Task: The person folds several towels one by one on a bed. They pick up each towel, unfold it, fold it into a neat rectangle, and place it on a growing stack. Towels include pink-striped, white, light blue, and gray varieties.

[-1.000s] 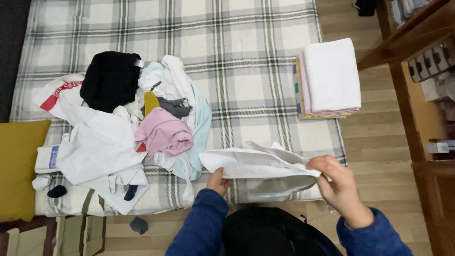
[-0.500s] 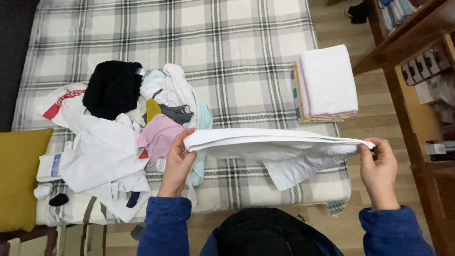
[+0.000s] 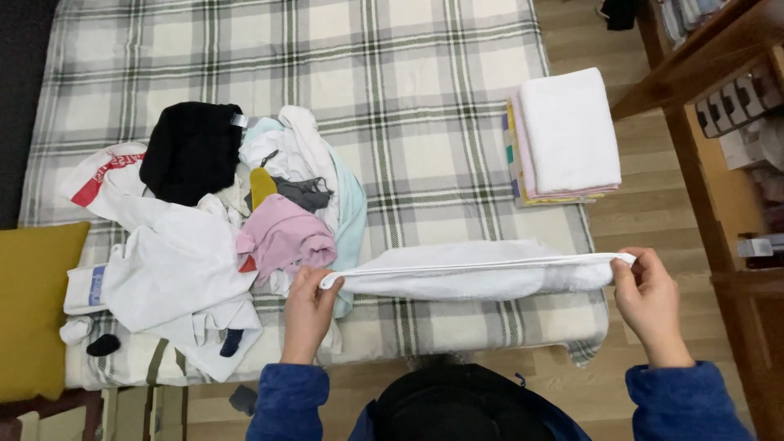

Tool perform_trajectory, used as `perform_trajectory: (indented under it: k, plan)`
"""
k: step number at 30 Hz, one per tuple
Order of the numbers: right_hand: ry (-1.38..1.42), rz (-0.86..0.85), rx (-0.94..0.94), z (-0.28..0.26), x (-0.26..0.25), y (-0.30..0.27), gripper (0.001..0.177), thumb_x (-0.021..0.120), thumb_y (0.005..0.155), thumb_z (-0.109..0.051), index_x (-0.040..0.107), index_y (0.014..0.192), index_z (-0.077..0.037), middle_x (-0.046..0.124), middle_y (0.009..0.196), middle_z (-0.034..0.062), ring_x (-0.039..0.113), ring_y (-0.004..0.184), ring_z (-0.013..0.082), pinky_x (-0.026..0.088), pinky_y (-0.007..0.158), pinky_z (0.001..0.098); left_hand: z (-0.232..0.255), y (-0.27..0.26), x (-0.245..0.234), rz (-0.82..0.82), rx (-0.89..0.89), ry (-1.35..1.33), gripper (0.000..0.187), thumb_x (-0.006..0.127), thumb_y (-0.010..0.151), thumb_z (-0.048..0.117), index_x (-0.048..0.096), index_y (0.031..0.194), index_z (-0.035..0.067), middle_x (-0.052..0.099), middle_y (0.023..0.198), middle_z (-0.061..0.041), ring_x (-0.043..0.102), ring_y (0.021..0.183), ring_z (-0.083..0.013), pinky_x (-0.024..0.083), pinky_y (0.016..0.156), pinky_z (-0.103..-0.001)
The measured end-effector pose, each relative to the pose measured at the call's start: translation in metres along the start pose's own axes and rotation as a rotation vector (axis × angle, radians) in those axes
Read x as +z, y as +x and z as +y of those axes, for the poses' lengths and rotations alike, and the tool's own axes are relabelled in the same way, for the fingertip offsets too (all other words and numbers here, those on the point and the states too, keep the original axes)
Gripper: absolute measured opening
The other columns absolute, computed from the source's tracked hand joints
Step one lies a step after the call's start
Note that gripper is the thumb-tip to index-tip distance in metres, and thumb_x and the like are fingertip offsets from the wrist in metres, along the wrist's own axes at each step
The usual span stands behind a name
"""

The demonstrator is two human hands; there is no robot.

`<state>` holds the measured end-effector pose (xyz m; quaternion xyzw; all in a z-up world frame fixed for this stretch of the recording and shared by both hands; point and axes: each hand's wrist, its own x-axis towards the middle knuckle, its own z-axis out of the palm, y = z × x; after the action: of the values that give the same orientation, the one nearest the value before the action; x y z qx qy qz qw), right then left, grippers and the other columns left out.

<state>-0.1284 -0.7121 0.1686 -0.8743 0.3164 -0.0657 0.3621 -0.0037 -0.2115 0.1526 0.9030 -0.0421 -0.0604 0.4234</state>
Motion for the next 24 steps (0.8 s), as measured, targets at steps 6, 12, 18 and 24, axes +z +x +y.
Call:
perform_trajectory:
  k: [6, 12, 18, 24]
  plan:
    - [0.117, 0.016, -0.04, -0.014, 0.021, 0.03, 0.012, 0.056, 0.109, -0.016, 0.061, 0.116, -0.006, 0.067, 0.085, 0.0091, 0.064, 0.076, 0.0202, 0.051, 0.074, 0.0352, 0.029, 0.042, -0.004, 0.108, -0.096, -0.059, 0.021, 0.062, 0.099, 0.031, 0.073, 0.103, 0.014, 0.066, 0.088, -0.003, 0.068, 0.083, -0.017, 0.05, 0.077, -0.032]
    - [0.424, -0.09, -0.114, 0.015, 0.067, 0.085, 0.016, 0.049, 0.111, -0.007, 0.053, 0.123, 0.003, 0.063, 0.114, 0.0257, 0.065, 0.103, 0.0293, 0.054, 0.091, 0.0437, 0.04, 0.079, 0.011, 0.223, -0.107, -0.168, 0.015, 0.058, 0.104, 0.028, 0.07, 0.104, 0.017, 0.08, 0.091, -0.008, 0.075, 0.091, -0.0217, 0.055, 0.082, -0.035]
    - [0.575, -0.036, -0.336, -0.059, 0.03, 0.06, 0.01, 0.04, 0.113, 0.0, 0.045, 0.122, 0.001, 0.059, 0.134, 0.0248, 0.057, 0.126, 0.0283, 0.051, 0.108, 0.0433, 0.067, 0.062, -0.007, 0.342, 0.136, -0.34, 0.022, 0.054, 0.108, 0.015, 0.07, 0.121, 0.008, 0.073, 0.122, -0.012, 0.066, 0.116, -0.0246, 0.05, 0.101, -0.037]
    - [0.499, -0.079, -0.333, -0.014, 0.04, 0.045, 0.009, 0.044, 0.111, -0.005, 0.048, 0.119, -0.007, 0.063, 0.135, 0.0186, 0.058, 0.132, 0.0271, 0.046, 0.111, 0.0374, 0.019, 0.02, 0.008, 0.224, 0.128, -0.314, 0.026, 0.052, 0.105, 0.009, 0.069, 0.124, 0.012, 0.069, 0.128, -0.009, 0.063, 0.12, -0.0237, 0.049, 0.102, -0.034]
